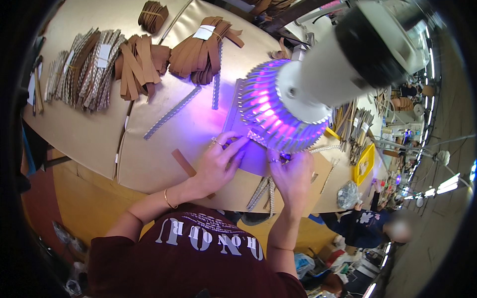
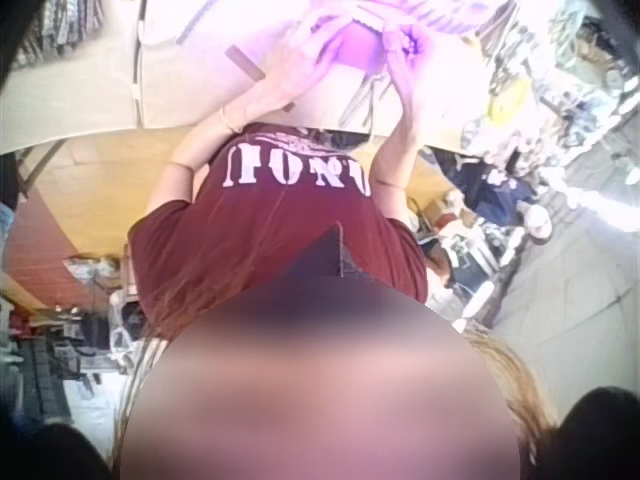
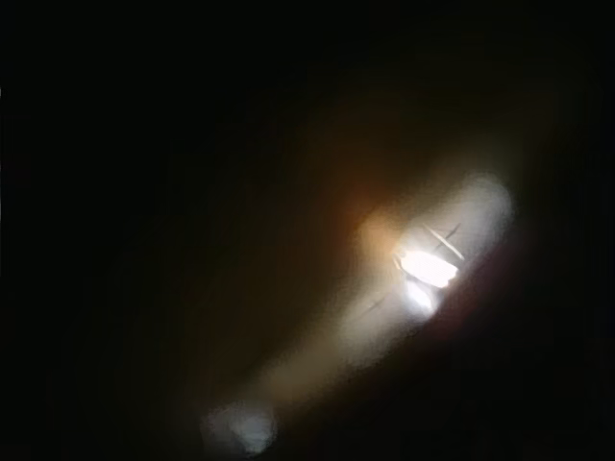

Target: The person wraps braided rope around a cardboard form, secures it with a paper strip, and repeats the process with additional rope segments. The person handles rope and paper strips by hand on a workbench under a purple lamp.

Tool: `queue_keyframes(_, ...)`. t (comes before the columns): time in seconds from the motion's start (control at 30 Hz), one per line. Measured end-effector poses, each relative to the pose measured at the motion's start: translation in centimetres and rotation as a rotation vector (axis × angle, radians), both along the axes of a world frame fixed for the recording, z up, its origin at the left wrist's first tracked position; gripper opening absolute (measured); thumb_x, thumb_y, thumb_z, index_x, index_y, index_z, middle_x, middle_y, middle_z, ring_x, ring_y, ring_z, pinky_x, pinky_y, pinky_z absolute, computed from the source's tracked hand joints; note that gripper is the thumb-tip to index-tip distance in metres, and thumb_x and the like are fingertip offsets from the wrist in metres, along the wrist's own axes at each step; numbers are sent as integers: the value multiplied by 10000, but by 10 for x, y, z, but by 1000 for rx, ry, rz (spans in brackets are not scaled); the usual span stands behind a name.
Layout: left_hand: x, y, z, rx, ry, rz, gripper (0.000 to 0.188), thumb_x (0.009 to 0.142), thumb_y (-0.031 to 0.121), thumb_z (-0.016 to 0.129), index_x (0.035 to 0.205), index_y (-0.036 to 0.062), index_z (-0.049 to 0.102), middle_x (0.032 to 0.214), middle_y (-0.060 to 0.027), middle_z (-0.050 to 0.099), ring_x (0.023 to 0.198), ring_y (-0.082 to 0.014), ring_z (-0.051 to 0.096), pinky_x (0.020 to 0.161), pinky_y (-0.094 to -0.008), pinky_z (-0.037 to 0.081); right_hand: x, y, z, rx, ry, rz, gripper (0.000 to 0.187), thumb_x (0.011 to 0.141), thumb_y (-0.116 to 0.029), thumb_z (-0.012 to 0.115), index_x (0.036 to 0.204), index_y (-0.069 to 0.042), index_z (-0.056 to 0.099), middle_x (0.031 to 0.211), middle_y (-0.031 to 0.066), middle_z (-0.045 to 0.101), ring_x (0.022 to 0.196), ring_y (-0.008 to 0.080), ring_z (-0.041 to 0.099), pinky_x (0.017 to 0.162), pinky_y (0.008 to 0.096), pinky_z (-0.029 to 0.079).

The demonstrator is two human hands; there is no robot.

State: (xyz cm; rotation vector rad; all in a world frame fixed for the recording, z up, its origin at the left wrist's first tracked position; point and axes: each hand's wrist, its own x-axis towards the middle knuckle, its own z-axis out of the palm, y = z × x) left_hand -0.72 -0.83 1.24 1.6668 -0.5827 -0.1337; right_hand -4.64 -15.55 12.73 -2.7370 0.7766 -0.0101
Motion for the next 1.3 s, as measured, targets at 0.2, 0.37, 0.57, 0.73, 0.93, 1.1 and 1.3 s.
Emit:
queue_keyframes(0.2,-2,-1,-7,8,-5,-60,455,830,9,665,1277,45,595,1147,-151,550,860,-294,615,743,-384,521,-1,1,-16,13,-109,40,248,925,-175,662,815,45,629,647,20,587,621,60,487,572,260,410)
queue_keyframes(0.37,-2,0,-9,-3,38,-102,460,822,1,667,1275,35,595,1153,-153,544,880,-297,609,763,-384,520,-2,3,-17,-60,-60,35,256,927,-187,665,818,43,631,640,27,586,611,68,490,570,266,414)
queue_keyframes(0.57,-1,1,-8,-29,10,-94,464,814,-5,676,1271,23,597,1155,-152,547,889,-298,614,778,-378,525,2,6,-13,-65,-64,62,266,924,-198,669,813,41,630,633,31,580,603,70,480,563,272,407)
queue_keyframes(0.73,-2,1,-8,-12,10,-89,462,819,-1,674,1273,26,597,1149,-152,555,889,-292,620,779,-377,527,4,8,-10,-39,-53,39,277,921,-214,674,816,39,630,633,34,577,610,72,475,574,275,407)
queue_keyframes(0.93,-1,-2,-10,-43,3,-52,440,843,13,665,1277,30,591,1151,-157,555,901,-295,619,787,-383,526,3,10,-11,-30,-47,-9,297,918,-239,677,812,34,626,659,41,585,631,77,478,608,277,424)
queue_keyframes(1.1,2,0,-6,-22,59,-97,475,872,12,632,1336,41,532,1195,-188,527,950,-320,605,815,-397,519,1,8,-13,52,-27,-91,302,907,-265,689,879,33,658,749,58,633,711,96,540,655,287,454)
queue_keyframes(1.3,15,-1,-4,-3,10,-186,528,837,-31,578,1356,25,497,1187,-187,505,931,-344,604,774,-434,524,2,2,-12,50,-44,-18,249,858,-227,707,927,11,691,789,104,675,764,221,627,703,366,491)
